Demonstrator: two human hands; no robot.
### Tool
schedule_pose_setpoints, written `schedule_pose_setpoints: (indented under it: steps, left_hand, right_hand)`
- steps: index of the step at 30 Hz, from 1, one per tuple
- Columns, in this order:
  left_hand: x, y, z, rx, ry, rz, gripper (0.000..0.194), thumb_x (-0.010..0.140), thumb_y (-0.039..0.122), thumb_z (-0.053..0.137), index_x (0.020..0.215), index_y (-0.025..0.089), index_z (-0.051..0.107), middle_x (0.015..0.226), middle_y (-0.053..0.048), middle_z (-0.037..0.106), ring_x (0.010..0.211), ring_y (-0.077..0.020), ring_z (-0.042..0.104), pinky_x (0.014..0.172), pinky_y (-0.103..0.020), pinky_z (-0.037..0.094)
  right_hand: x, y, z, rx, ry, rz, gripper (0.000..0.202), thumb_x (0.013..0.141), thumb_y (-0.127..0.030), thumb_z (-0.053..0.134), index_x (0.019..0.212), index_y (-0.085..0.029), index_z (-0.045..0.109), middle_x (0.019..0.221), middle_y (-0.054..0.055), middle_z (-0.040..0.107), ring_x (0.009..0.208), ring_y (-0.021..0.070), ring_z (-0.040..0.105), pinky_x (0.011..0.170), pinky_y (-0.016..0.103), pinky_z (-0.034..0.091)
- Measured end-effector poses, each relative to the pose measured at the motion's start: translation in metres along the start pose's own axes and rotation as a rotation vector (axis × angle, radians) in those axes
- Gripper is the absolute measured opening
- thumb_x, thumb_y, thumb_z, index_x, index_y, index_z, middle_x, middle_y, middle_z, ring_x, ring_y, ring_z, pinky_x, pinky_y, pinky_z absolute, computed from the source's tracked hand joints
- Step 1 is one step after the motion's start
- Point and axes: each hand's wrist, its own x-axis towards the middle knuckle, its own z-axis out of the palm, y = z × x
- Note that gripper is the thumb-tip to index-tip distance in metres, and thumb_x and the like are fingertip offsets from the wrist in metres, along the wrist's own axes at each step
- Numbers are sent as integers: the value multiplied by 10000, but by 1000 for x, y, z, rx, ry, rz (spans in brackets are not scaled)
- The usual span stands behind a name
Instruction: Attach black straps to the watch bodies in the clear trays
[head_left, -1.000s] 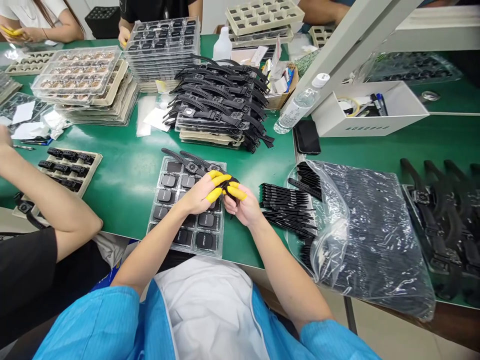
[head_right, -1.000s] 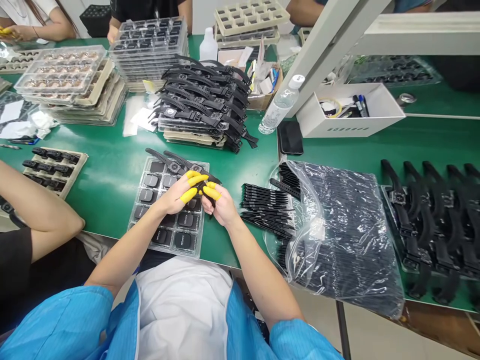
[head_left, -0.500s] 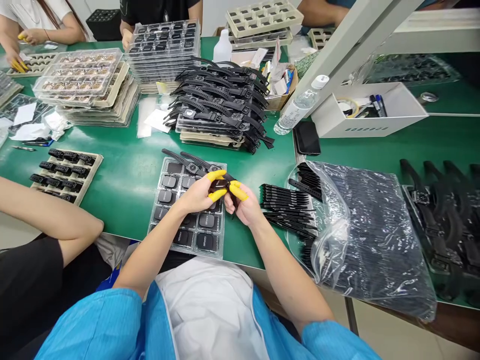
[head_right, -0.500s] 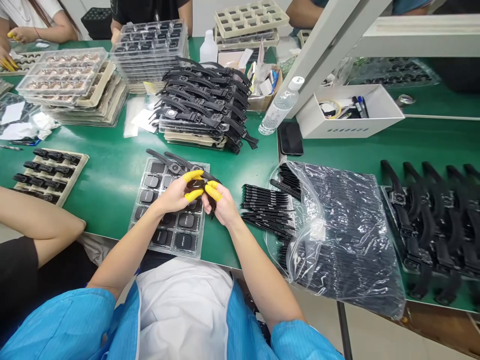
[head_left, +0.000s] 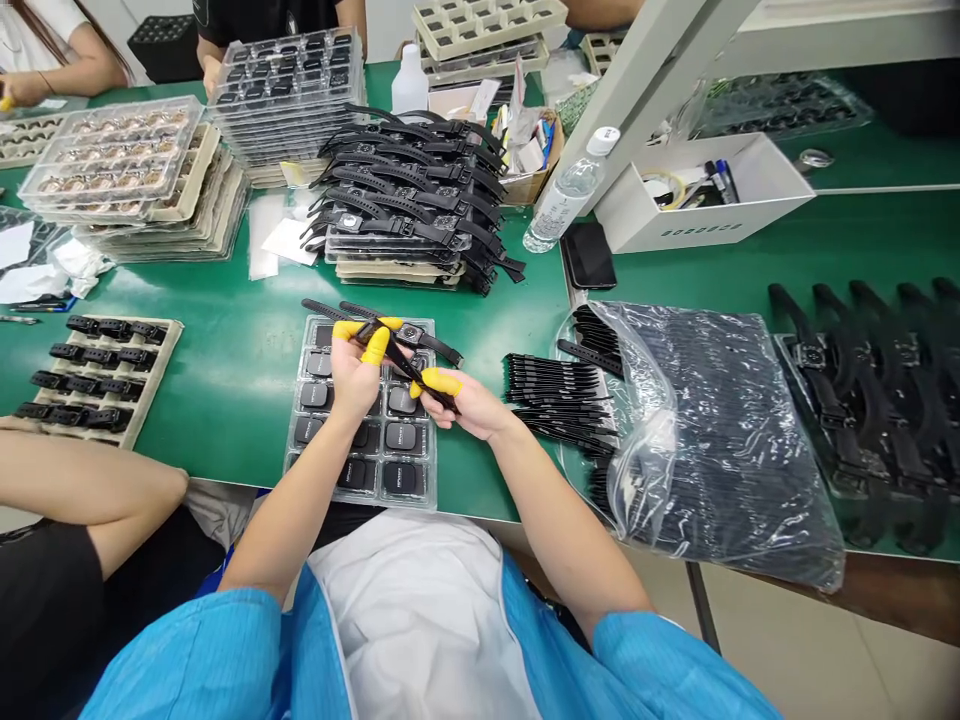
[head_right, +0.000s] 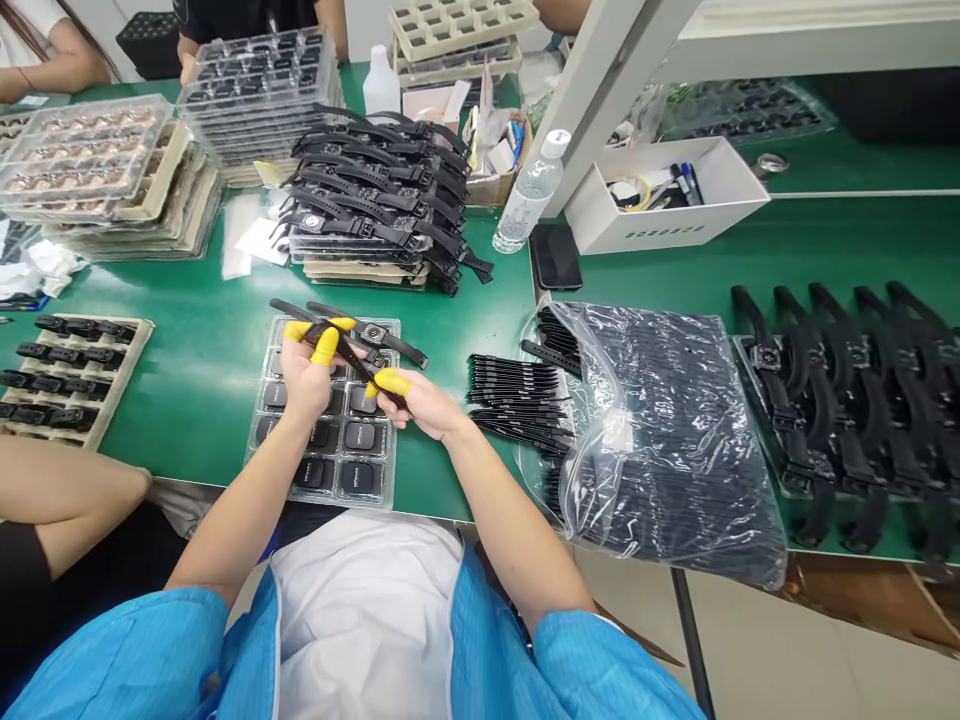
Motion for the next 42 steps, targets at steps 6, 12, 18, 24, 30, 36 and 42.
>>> schedule_pose_setpoints:
  steps: [6,12,18,24,30,36,42]
  left_hand:
    - [-6,4,7,10,-59,-43,597,811,634,849,993,245,435,1040,-56,824,752,-201,815,647,-308,689]
    - [9,8,-8,-13,164,45,580,838,626,833,1008,242,432,1017,-37,817,659,-165,787,577,-255,650]
    - [23,15,-23,16,346,112,482,930,546,770,1019,248,401,1067,-37,802,593,-114,742,535,-210,592]
    - [22,2,-22,91,249,24,401,942,500,749,1051,236,468,1010,-22,793,556,-113,721,498,-212,568]
    - [-8,-25,-5,637,-537,237,413,940,134,547,1333,180,665,1356,-131,741,1223,-257,737,1071,-429,604]
    - [-6,-26,-18,734,-721,459,637,893,31,442,1484,199,609,1471,-119,670,1406,-241,613,1205,-463,511]
    - [-6,-26,-15,749,-697,485,569,951,57,436,1477,200,598,1440,-119,672,1383,-243,618,1186,-447,528]
  right_hand:
    - [0,5,-2,128,-93,28,304,955,-485,618,899,-187,607,558,-100,412,408,52,189,377,161,234]
    - [4,2,-4,132,-231,134,272,970,-444,584,961,-175,620,584,-114,354,420,46,78,349,144,127]
    - [1,-2,-10,102,-222,166,290,950,-457,603,972,-168,620,571,-125,325,430,47,58,354,153,91]
    - [-7,-8,-8,90,69,-121,290,826,-330,773,964,-233,537,671,-83,544,435,53,327,419,171,284]
    - [-3,0,7,5,141,-204,357,879,-494,750,968,-254,502,602,-95,559,385,61,301,383,182,204]
    - [-4,2,3,-24,83,-110,338,868,-463,757,872,-236,507,517,-97,503,365,48,252,370,177,135]
    - [-2,2,3,81,85,-165,358,854,-458,784,842,-235,506,493,-108,464,364,41,197,361,177,109]
